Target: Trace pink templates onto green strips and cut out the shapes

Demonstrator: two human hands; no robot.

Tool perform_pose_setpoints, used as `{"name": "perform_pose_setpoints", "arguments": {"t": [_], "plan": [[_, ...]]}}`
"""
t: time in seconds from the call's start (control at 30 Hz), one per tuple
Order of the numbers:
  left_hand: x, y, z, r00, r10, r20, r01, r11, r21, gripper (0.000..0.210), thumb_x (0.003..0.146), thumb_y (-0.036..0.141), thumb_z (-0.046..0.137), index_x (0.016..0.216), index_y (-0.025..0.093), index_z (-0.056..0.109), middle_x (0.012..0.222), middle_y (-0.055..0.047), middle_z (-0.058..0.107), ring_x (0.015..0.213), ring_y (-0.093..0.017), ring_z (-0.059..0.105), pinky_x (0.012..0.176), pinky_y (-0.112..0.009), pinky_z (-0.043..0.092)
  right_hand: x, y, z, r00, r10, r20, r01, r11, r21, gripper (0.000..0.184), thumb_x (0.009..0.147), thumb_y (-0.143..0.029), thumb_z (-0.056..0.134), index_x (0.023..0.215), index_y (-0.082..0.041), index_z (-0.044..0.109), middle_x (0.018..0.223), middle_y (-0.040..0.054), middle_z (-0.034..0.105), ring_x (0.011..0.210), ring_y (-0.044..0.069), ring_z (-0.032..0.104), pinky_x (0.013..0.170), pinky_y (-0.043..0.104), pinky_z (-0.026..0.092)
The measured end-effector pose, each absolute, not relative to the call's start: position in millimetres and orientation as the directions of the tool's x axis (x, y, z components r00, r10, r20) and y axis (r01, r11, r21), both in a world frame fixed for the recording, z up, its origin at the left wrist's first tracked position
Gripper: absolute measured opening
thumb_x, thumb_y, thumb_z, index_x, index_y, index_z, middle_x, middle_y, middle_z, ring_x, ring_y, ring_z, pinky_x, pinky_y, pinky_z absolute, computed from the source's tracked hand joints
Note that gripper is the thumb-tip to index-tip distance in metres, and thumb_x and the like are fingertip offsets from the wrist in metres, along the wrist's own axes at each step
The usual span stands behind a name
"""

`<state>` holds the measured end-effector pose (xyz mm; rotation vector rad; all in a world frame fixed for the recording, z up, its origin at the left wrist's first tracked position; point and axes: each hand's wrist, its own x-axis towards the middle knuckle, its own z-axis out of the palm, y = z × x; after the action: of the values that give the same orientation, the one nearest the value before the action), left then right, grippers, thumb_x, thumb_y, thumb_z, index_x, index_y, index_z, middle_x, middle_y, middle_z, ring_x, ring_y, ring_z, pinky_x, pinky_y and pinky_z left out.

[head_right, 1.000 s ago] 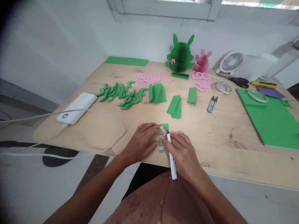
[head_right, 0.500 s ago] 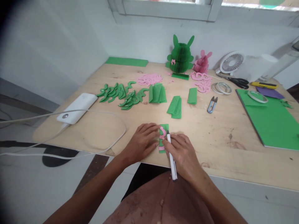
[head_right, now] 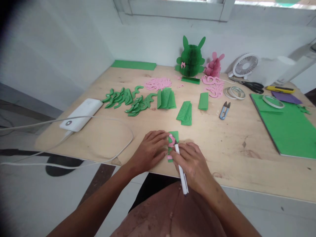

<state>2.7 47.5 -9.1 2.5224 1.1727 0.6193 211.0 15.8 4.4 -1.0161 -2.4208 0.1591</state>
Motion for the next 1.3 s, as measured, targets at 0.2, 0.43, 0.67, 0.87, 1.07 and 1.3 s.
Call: {"name": "perform_pose_setpoints", "arguments": {"t": [0.2, 0.43, 0.67, 0.87, 1.07, 1.3], "plan": [[2.5, 47.3, -9.4, 0.576, 0.777, 0.256, 0.650, -0.625, 0.433, 0.024, 0.086, 0.025, 0.050, 0.107, 0.020, 0.060, 0.136, -0.006, 0.054, 0.130, -0.025, 0.040, 0.109, -0.045, 0.028, 211.2, 15.6, 5.2, -0.588, 0.709, 0.390, 0.656, 0.700, -0.284, 0.028, 0.089, -0.011, 0.052, 0.114, -0.020, 0.062, 0.111, 0.0085, 0.070, 0.110, 0.022, 0.060, 0.097, 0.044, 0.040], [2.8, 47.5, -8.5, 0.571, 0.779, 0.257, 0.647, -0.621, 0.442, 0.024, 0.086, 0.025, 0.050, 0.107, 0.020, 0.060, 0.135, -0.006, 0.055, 0.129, -0.025, 0.041, 0.109, -0.046, 0.028, 211.0, 15.5, 3.6, -0.592, 0.696, 0.407, 0.635, 0.714, -0.296, 0.030, 0.089, -0.011, 0.052, 0.117, -0.019, 0.061, 0.112, 0.0098, 0.070, 0.110, 0.023, 0.060, 0.096, 0.044, 0.041], [3.0, 47.4, -6.9, 0.569, 0.783, 0.252, 0.642, -0.614, 0.459, 0.023, 0.085, 0.024, 0.051, 0.106, 0.020, 0.060, 0.133, -0.007, 0.056, 0.129, -0.025, 0.041, 0.108, -0.047, 0.030, 210.3, 15.0, 4.9, -0.596, 0.698, 0.396, 0.635, 0.712, -0.299, 0.032, 0.089, -0.010, 0.052, 0.118, -0.020, 0.060, 0.112, 0.0096, 0.070, 0.110, 0.023, 0.060, 0.096, 0.045, 0.042], [2.5, 47.3, -8.4, 0.571, 0.781, 0.253, 0.648, -0.618, 0.445, 0.024, 0.086, 0.025, 0.050, 0.107, 0.020, 0.060, 0.135, -0.007, 0.055, 0.130, -0.025, 0.040, 0.109, -0.046, 0.029, 209.6, 15.0, 5.0, -0.589, 0.703, 0.399, 0.640, 0.707, -0.300, 0.032, 0.090, -0.010, 0.051, 0.119, -0.021, 0.059, 0.112, 0.0096, 0.070, 0.110, 0.024, 0.060, 0.095, 0.046, 0.042], [2.6, 47.3, -8.0, 0.569, 0.786, 0.240, 0.657, -0.611, 0.442, 0.025, 0.085, 0.025, 0.050, 0.108, 0.020, 0.059, 0.135, -0.007, 0.054, 0.130, -0.025, 0.040, 0.109, -0.045, 0.028, 210.2, 14.6, 3.2, -0.596, 0.699, 0.395, 0.638, 0.711, -0.296, 0.031, 0.089, -0.011, 0.053, 0.118, -0.019, 0.060, 0.112, 0.0101, 0.070, 0.110, 0.024, 0.060, 0.095, 0.046, 0.042], [2.8, 47.1, -8.9, 0.567, 0.785, 0.250, 0.655, -0.614, 0.442, 0.024, 0.084, 0.024, 0.051, 0.107, 0.019, 0.059, 0.135, -0.008, 0.055, 0.129, -0.025, 0.041, 0.109, -0.045, 0.028, 209.1, 14.9, 4.2, -0.591, 0.696, 0.408, 0.638, 0.713, -0.291, 0.032, 0.089, -0.010, 0.052, 0.118, -0.021, 0.060, 0.112, 0.0092, 0.070, 0.109, 0.023, 0.061, 0.095, 0.045, 0.043]]}}
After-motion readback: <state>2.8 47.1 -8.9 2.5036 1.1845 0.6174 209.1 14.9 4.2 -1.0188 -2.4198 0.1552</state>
